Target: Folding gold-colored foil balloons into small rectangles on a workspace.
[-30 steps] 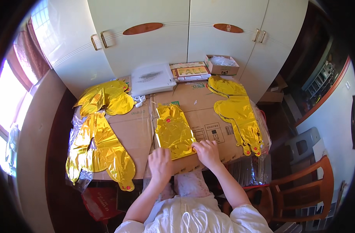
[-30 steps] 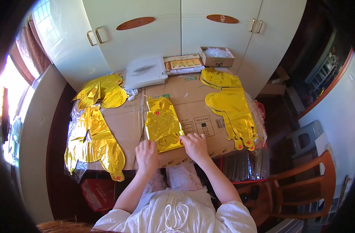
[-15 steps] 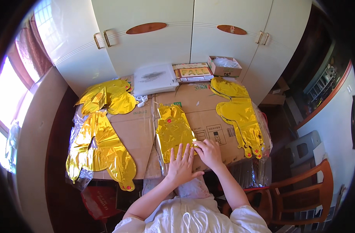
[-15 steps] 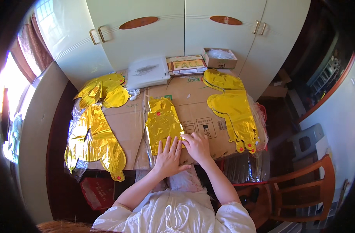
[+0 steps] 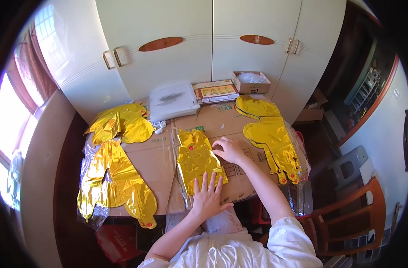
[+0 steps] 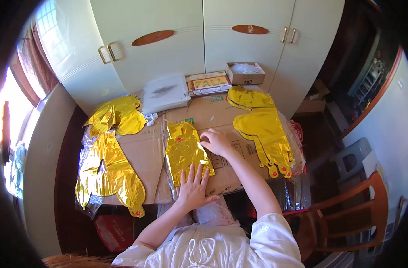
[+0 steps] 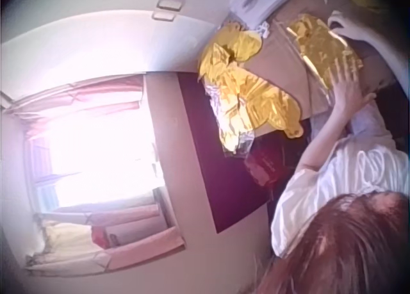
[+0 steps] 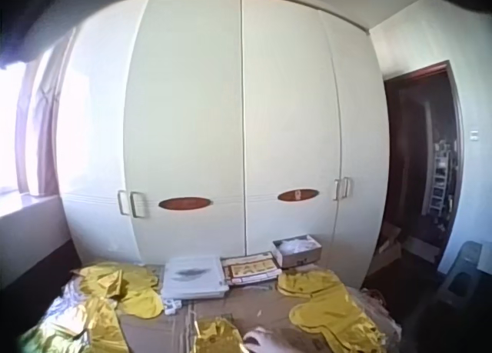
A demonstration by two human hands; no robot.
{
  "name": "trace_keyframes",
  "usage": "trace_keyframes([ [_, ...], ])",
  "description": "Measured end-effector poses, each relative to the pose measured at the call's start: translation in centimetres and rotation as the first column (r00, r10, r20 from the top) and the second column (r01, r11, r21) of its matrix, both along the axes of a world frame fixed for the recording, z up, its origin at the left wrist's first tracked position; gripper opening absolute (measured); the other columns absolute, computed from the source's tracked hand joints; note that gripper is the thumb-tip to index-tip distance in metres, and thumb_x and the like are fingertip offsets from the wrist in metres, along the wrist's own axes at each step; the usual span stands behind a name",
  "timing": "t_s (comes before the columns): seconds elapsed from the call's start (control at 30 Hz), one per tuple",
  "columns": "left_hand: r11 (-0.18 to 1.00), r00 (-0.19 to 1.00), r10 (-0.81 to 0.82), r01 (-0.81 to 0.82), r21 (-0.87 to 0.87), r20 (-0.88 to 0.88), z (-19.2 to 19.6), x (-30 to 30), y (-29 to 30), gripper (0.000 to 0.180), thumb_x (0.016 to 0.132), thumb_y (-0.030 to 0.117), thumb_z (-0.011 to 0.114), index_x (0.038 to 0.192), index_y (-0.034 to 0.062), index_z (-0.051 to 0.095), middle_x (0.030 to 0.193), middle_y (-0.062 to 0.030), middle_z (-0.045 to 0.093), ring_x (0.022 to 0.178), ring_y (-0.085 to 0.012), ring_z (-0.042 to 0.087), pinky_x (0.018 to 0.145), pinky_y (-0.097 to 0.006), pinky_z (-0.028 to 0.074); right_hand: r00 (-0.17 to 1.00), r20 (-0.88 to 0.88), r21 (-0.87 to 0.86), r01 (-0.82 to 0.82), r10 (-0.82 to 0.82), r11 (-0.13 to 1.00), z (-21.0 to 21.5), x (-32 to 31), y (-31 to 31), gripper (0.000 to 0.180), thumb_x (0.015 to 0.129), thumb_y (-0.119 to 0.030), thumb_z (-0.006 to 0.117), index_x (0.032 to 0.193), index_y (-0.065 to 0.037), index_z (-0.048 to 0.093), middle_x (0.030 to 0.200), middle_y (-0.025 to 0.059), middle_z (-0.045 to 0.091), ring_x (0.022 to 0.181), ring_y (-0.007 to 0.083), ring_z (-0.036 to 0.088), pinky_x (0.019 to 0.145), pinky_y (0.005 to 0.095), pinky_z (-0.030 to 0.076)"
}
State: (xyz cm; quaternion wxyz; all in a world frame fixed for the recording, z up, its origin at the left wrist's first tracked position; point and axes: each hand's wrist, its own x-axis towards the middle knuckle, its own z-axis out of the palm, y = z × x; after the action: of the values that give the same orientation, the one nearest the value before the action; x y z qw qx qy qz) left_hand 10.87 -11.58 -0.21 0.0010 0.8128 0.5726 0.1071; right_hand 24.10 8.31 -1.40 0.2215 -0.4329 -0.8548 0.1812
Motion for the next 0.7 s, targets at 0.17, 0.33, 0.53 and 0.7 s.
trace_keyframes([
  [0.17, 1.0, 1.0, 0.002, -0.002, -0.02, -0.005, 0.1, -0.1, -0.2, 0.101, 0.072, 0.074, 0.056, 0.145, 0.008, 0.034, 0.149, -0.0212, 0.029, 0.139, -0.043, 0.023, 0.109, -0.064, 0.015, 0.98, 0.174, 0.013, 0.094, -0.095, 0.995, 0.2, -1.9, 0.6, 0.045, 0.074, -0.042, 0.072, 0.111, -0.021, 0.055, 0.114, 0.0048, 0.053, 0.115, 0.0271, 0.047, 0.093, 0.0482, 0.036],
  [0.33, 0.999, 1.0, 0.005, -0.004, -0.035, 0.007, 0.3, -0.1, -0.3, 0.1, 0.072, 0.073, 0.056, 0.145, 0.0084, 0.034, 0.15, -0.0218, 0.028, 0.138, -0.0447, 0.022, 0.108, -0.065, 0.014, 0.97, 0.184, 0.076, 0.145, -0.157, 0.987, -0.5, -1.6, 0.5, 0.058, 0.073, -0.045, 0.073, 0.122, -0.023, 0.052, 0.125, 0.006, 0.047, 0.123, 0.028, 0.039, 0.096, 0.0509, 0.033],
  [0.53, 0.999, 1.0, 0.007, -0.008, -0.033, -0.008, 0.0, 0.0, -0.2, 0.099, 0.072, 0.074, 0.055, 0.145, 0.0094, 0.035, 0.149, -0.0219, 0.029, 0.138, -0.0455, 0.023, 0.107, -0.066, 0.014, 0.968, 0.182, 0.041, 0.168, -0.173, 0.985, -0.4, -1.3, 0.5, 0.062, 0.075, -0.045, 0.073, 0.127, -0.023, 0.05, 0.132, 0.0055, 0.043, 0.125, 0.0288, 0.037, 0.098, 0.0522, 0.03],
  [0.7, 0.999, 1.0, -0.008, 0.008, -0.034, -0.022, 0.2, 0.1, -0.1, 0.099, 0.073, 0.075, 0.053, 0.145, 0.0101, 0.035, 0.149, -0.0222, 0.029, 0.137, -0.0458, 0.024, 0.107, -0.066, 0.014, 0.994, -0.008, 0.196, 0.11, -0.111, 0.974, -0.4, -0.8, -0.3, 0.046, 0.082, -0.035, 0.067, 0.123, -0.018, 0.055, 0.127, 0.0072, 0.051, 0.118, 0.027, 0.047, 0.096, 0.047, 0.037],
])
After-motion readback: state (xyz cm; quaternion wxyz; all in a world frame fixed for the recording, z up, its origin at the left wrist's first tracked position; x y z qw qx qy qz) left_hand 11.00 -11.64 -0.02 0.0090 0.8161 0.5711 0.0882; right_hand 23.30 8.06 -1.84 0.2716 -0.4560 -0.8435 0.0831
